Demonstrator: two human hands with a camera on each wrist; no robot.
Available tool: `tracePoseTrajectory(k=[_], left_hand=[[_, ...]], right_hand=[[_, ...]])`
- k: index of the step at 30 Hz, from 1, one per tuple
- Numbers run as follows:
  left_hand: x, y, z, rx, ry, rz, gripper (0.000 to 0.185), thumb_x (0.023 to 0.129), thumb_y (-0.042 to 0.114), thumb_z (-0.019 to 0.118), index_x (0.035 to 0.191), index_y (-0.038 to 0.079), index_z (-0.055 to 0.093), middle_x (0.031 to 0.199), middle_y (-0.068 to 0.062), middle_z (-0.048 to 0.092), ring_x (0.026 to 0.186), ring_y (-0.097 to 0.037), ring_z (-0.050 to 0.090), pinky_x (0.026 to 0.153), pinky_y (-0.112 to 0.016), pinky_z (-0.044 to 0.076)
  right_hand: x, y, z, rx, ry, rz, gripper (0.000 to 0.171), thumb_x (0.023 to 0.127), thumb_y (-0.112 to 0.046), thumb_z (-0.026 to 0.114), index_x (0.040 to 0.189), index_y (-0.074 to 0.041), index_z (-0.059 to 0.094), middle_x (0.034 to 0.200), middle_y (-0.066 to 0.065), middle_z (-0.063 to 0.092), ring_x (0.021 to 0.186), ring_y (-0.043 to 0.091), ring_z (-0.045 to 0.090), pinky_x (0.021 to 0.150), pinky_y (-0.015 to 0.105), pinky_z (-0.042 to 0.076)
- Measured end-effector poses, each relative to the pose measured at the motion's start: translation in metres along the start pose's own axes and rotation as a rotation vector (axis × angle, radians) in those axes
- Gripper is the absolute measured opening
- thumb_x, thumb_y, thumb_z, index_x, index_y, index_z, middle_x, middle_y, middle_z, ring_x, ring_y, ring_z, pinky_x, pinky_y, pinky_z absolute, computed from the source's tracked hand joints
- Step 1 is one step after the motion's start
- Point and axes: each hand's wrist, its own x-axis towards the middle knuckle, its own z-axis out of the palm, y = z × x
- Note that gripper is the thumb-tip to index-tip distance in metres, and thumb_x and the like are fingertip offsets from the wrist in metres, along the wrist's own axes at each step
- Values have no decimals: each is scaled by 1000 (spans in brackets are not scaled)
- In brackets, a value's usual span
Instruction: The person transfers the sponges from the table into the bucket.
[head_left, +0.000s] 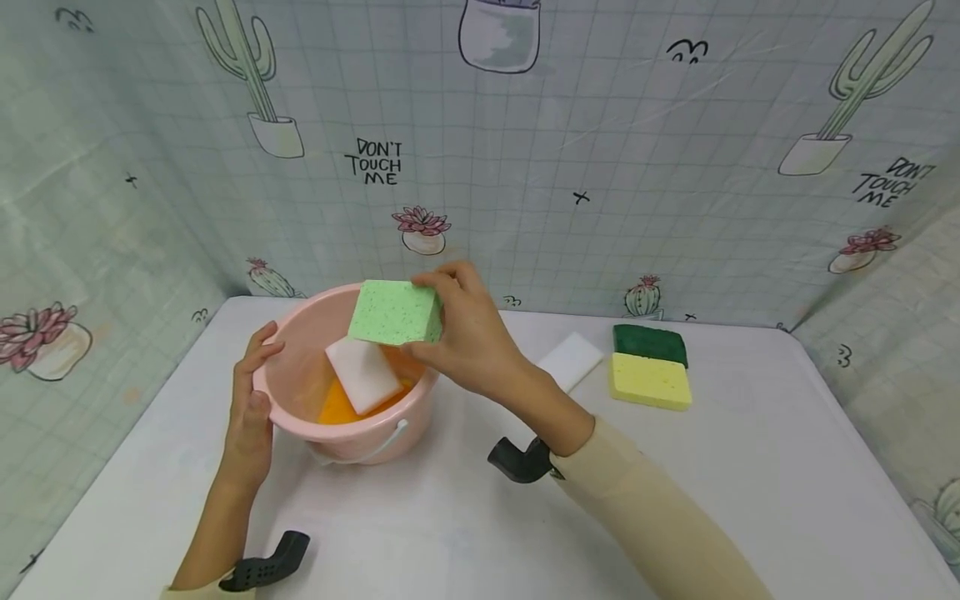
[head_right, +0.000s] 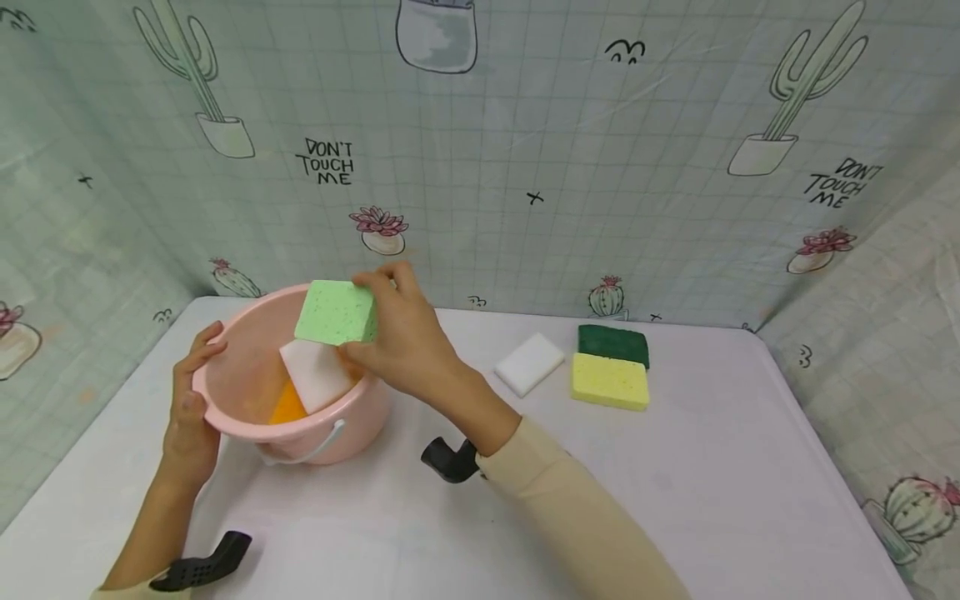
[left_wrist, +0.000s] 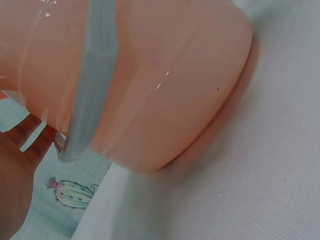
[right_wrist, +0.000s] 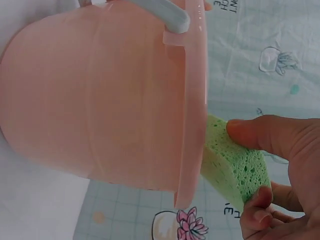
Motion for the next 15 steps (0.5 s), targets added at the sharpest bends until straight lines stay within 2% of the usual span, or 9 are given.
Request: tracePoseTrajectory(k=[3,7,15], left_hand=[[-1,-1,0,0,0,2,58,96,40,46,142,6,34,157,-6,12,142,-27,12,109,-29,28],[-1,-2,-1,-17,0,14,59,96,40,47,141,5,34,157,-7,12,141,-27,13,108,-26,29],[1,-2,0,-25,-3,29,60,96,40,48,141,4,35,157,-8,13,141,-28,14,109,-27,28]], right_hand=[[1,-2,3,-17,-15,23,69,70,-10,85,129,-1,52,126,11,39,104,23,53,88,24,48],[3,-5,7,-35,-41,50,70,72,-11,84,132,-1,50,129,11,37,104,24,54,88,26,49],[3,-15,11,-122,-94,2,67,75,-14,82,132,-1,50,127,8,37,88,21,58,79,24,52]])
